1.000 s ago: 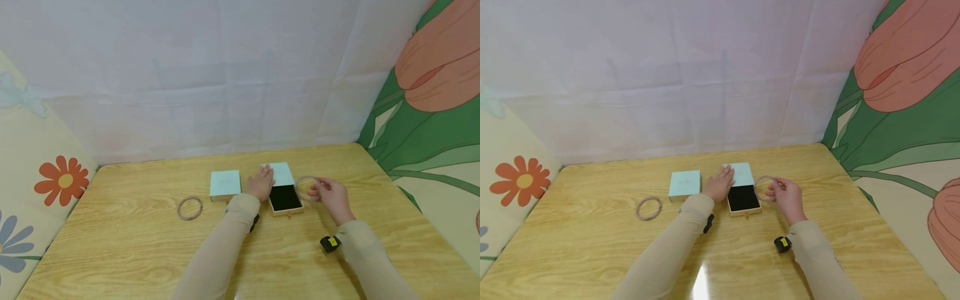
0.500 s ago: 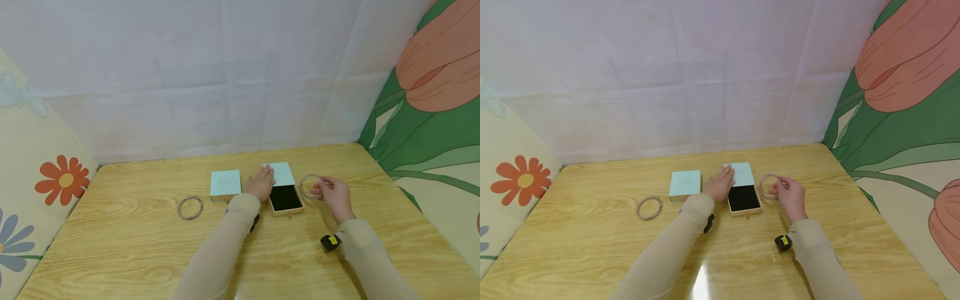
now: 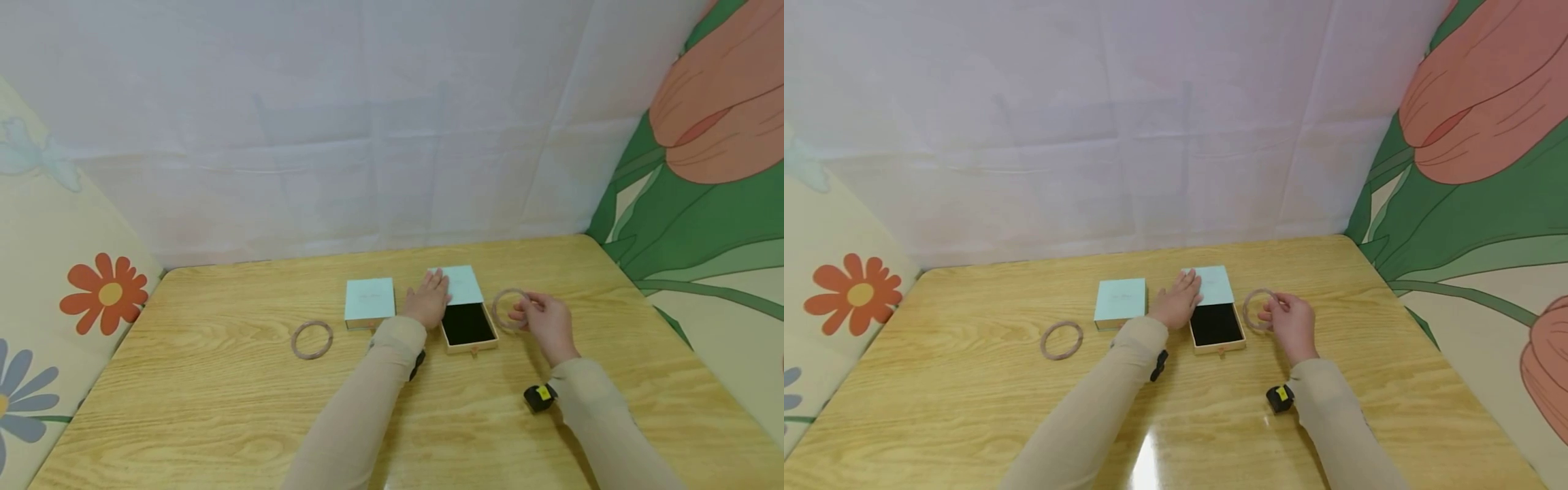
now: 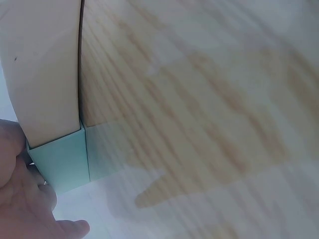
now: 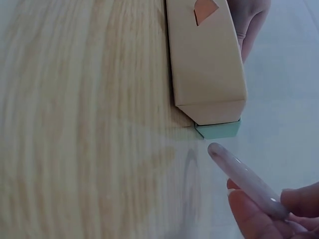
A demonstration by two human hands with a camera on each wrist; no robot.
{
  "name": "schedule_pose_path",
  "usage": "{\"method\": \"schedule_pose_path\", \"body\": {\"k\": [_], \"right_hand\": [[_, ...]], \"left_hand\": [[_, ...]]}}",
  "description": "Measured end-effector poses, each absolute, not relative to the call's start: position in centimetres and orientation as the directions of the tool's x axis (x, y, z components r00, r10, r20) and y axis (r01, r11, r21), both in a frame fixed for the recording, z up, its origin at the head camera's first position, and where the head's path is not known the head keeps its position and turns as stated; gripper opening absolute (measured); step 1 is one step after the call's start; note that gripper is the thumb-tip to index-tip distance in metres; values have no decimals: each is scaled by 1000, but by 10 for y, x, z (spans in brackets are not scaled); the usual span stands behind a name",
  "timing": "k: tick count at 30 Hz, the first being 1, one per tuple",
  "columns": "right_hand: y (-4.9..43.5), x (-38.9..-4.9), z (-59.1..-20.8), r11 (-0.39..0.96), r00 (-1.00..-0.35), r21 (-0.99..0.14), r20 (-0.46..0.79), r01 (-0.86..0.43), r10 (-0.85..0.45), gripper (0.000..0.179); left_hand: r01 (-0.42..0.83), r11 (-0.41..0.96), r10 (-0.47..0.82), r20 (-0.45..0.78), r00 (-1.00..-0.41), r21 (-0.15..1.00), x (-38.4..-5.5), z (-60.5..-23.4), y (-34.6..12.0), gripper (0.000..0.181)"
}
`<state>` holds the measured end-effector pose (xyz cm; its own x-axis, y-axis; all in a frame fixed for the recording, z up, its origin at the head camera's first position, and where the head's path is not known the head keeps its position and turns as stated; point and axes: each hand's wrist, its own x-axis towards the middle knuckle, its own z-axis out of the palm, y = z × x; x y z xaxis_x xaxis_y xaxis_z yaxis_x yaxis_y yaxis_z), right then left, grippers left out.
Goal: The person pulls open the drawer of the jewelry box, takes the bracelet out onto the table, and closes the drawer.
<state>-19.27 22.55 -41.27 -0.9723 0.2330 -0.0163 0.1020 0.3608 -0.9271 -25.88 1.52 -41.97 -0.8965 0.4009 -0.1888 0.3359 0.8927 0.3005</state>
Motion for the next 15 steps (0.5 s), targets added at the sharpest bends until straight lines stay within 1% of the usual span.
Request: {"method": "schedule_pose_path", "body": {"k": [6, 15], "right_hand": [[226, -194, -415, 347, -970, -930, -40, 124, 239, 42], [229, -198, -418, 285, -964, -943, -103, 174, 247, 42]], "left_hand": [[333, 893, 400, -192, -896, 303, -259, -421, 15, 53], [330, 890, 398, -182, -899, 315, -258, -420, 16, 53]]}}
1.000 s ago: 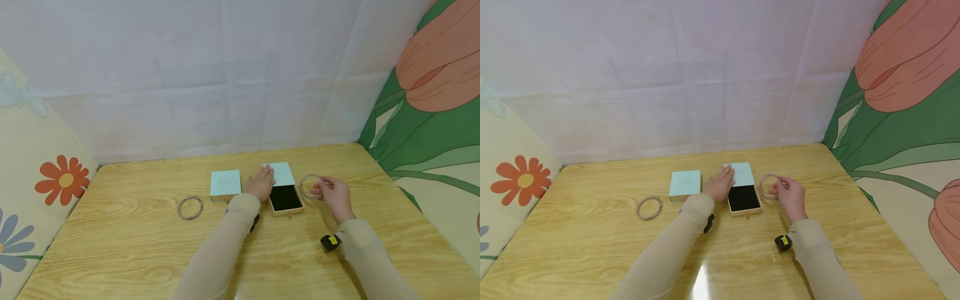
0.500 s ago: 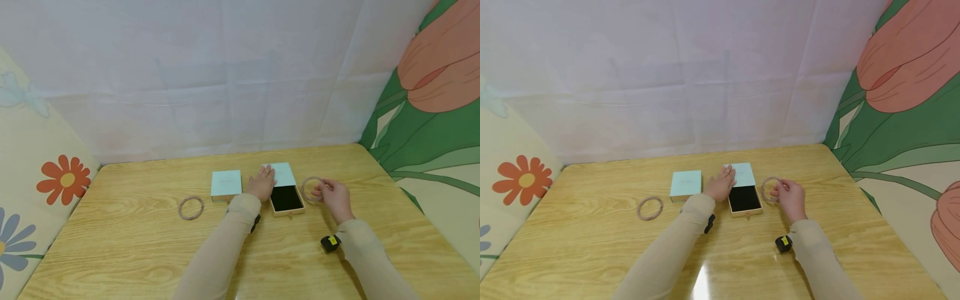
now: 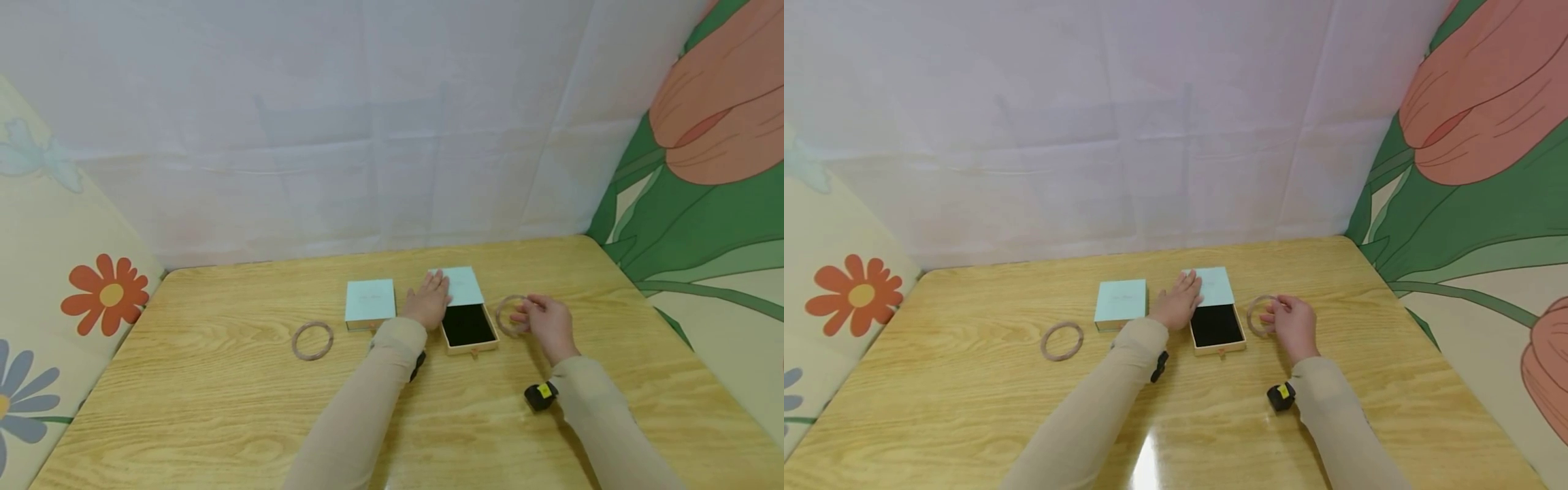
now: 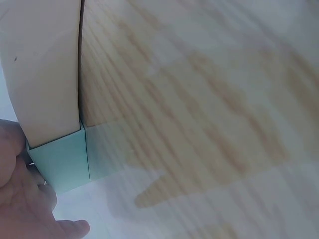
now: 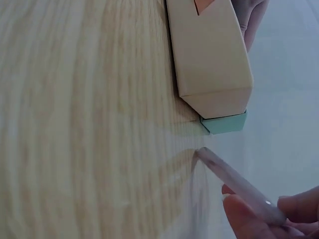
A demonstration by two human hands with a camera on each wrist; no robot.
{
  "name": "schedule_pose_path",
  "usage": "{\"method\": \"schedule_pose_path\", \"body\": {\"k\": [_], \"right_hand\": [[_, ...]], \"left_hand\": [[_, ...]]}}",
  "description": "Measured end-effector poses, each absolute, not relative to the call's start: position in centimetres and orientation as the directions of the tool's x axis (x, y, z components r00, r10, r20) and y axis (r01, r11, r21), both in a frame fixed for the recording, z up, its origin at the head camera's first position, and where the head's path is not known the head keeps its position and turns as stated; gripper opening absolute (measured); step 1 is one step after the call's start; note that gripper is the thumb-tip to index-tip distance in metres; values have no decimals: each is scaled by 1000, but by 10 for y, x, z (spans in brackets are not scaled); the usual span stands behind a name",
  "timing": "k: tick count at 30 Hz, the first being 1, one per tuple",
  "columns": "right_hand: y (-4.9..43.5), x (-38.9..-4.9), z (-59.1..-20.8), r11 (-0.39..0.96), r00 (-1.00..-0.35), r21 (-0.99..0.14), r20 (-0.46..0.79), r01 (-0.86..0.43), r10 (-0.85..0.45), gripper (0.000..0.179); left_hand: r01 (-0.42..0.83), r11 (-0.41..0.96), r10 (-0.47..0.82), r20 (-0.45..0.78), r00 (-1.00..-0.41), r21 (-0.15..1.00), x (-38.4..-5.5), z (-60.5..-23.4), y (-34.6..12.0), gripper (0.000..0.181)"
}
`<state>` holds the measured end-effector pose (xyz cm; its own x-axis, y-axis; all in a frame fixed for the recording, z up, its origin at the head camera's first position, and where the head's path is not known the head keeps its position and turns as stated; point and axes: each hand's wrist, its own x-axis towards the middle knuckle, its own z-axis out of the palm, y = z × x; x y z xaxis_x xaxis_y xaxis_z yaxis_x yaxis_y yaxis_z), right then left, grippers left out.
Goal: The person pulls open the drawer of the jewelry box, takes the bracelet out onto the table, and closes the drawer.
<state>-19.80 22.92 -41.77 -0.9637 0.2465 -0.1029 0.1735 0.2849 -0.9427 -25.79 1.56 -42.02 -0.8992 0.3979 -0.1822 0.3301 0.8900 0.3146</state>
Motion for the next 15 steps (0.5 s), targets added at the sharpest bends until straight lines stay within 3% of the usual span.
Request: {"method": "schedule_pose_path", "body": {"k": [5, 15], "right_hand": [[234, -201, -419, 337, -963, -923, -101, 184, 248, 39], [249, -212, -419, 598, -992, -796, -22, 91, 123, 30]], "left_hand": [[331, 889, 399, -182, -899, 315, -257, -419, 16, 53], [328, 891, 396, -185, -899, 313, -254, -416, 15, 53]]}}
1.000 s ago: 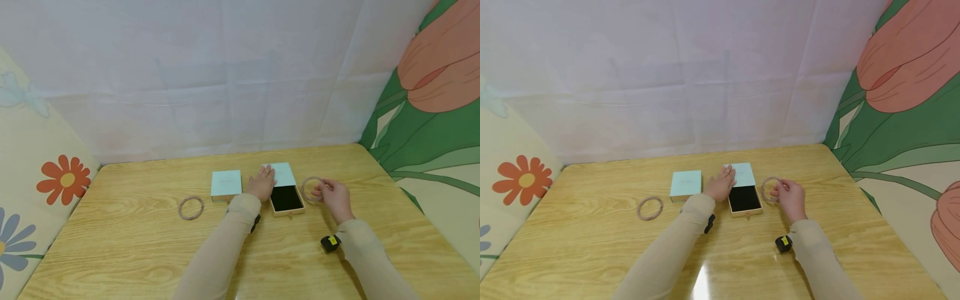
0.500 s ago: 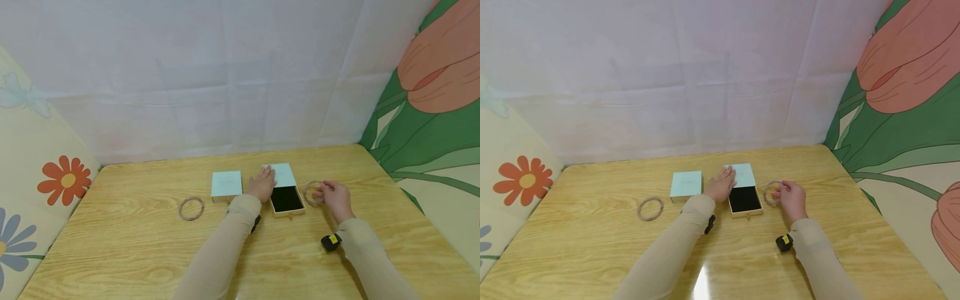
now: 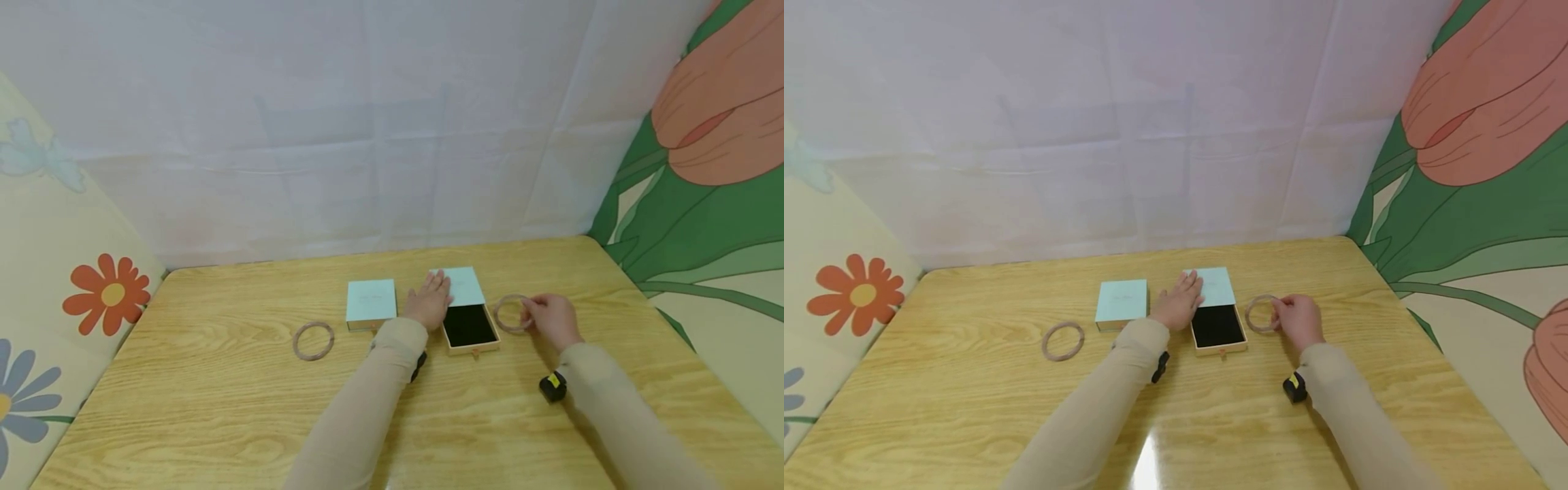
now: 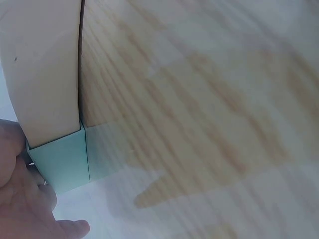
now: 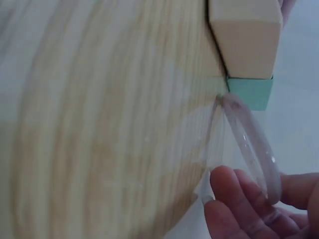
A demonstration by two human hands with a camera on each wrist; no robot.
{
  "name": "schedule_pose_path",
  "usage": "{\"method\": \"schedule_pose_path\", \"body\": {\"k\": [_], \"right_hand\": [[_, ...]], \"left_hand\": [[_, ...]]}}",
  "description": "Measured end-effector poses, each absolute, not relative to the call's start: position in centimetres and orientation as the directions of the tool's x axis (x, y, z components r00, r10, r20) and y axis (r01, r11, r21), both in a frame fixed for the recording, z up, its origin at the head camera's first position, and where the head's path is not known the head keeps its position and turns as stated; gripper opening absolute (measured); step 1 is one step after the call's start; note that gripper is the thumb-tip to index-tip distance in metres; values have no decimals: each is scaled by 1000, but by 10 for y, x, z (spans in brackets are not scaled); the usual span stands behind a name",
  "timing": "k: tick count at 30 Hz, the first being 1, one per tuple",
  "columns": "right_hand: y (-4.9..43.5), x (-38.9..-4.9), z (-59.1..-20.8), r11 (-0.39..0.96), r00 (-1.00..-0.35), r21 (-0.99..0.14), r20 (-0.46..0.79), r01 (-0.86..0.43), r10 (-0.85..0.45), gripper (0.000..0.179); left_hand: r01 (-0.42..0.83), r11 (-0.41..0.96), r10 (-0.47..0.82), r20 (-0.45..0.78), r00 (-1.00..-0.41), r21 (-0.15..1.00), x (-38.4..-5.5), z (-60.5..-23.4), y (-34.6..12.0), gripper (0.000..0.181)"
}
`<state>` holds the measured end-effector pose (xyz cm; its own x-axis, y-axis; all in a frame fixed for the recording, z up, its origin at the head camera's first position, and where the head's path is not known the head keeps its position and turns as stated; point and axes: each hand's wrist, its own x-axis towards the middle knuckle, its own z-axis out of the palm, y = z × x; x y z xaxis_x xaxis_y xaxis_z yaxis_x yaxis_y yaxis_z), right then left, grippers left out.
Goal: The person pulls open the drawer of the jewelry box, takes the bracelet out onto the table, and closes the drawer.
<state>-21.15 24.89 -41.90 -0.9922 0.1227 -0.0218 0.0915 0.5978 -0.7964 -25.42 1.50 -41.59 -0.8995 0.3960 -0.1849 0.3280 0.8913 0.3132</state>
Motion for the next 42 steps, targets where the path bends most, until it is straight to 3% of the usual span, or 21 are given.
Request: {"method": "schedule_pose_path", "body": {"k": [12, 42], "right_hand": [[256, -218, -416, 745, -996, -662, -72, 83, 47, 30], [260, -228, -415, 823, -979, -564, -196, 65, -57, 30]], "left_hand": [[333, 893, 401, -196, -895, 304, -252, -411, 14, 53], [337, 891, 400, -176, -899, 306, -253, -414, 14, 52]]}}
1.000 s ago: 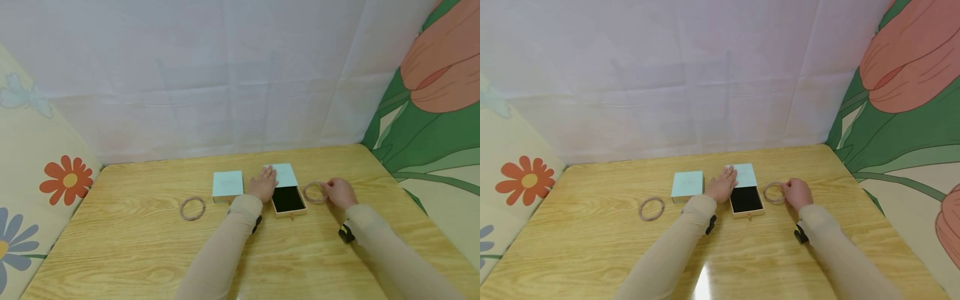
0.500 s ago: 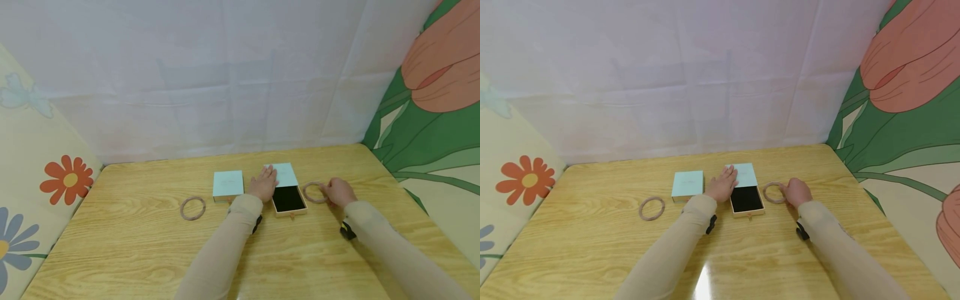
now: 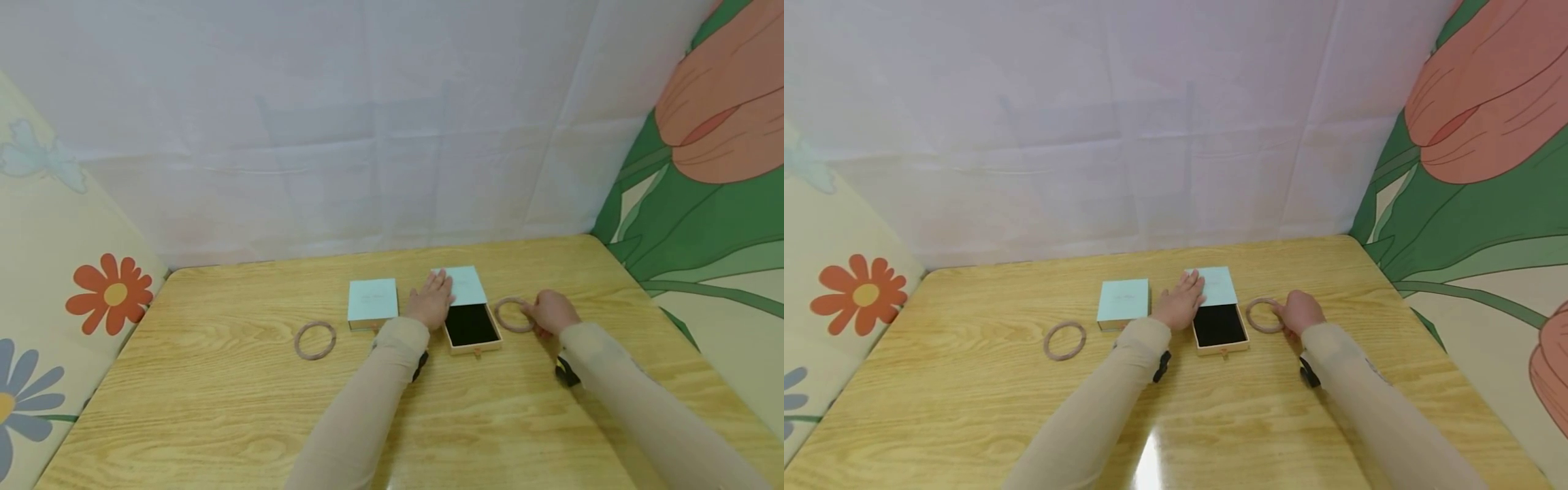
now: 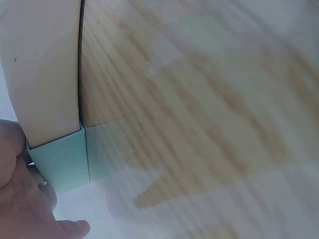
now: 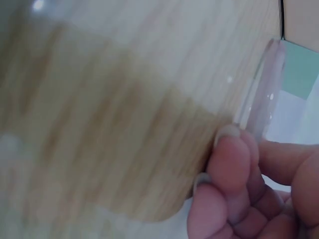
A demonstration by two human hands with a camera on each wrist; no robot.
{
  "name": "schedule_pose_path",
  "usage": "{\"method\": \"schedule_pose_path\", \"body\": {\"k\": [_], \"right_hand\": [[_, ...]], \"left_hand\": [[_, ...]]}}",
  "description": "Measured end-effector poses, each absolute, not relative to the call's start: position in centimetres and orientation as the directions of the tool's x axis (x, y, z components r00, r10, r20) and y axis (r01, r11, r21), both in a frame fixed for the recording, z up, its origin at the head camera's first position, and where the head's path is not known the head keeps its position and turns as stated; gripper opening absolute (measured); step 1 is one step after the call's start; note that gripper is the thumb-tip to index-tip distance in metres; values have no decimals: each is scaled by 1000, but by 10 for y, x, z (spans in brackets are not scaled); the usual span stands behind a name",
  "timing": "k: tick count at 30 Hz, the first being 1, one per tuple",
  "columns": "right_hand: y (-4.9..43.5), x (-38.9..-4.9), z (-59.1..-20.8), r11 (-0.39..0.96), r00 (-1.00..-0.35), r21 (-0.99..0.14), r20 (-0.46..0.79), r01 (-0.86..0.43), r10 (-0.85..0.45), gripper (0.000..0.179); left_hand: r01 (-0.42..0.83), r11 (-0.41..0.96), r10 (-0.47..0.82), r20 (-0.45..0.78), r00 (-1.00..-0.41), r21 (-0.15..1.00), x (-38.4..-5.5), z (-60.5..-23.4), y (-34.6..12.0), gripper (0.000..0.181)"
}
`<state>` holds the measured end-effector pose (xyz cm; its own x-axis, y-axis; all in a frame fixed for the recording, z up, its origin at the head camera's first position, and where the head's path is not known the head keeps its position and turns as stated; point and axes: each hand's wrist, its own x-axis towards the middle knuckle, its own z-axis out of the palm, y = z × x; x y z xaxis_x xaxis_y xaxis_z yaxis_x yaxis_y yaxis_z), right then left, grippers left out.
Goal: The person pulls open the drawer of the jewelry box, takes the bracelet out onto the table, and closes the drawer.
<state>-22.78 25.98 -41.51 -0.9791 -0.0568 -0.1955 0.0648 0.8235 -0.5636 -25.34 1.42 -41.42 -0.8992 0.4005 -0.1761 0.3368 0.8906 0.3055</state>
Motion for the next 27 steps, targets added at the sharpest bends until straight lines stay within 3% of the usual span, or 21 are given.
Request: {"method": "schedule_pose_path", "body": {"k": [17, 27], "right_hand": [[264, -230, -415, 790, -964, -605, -257, 102, -72, 31], [267, -210, -412, 602, -972, -775, -236, 192, 6, 28]], "left_hand": [[323, 890, 394, -188, -900, 323, -255, -419, 14, 53], [325, 892, 396, -196, -897, 314, -257, -420, 15, 53]]}}
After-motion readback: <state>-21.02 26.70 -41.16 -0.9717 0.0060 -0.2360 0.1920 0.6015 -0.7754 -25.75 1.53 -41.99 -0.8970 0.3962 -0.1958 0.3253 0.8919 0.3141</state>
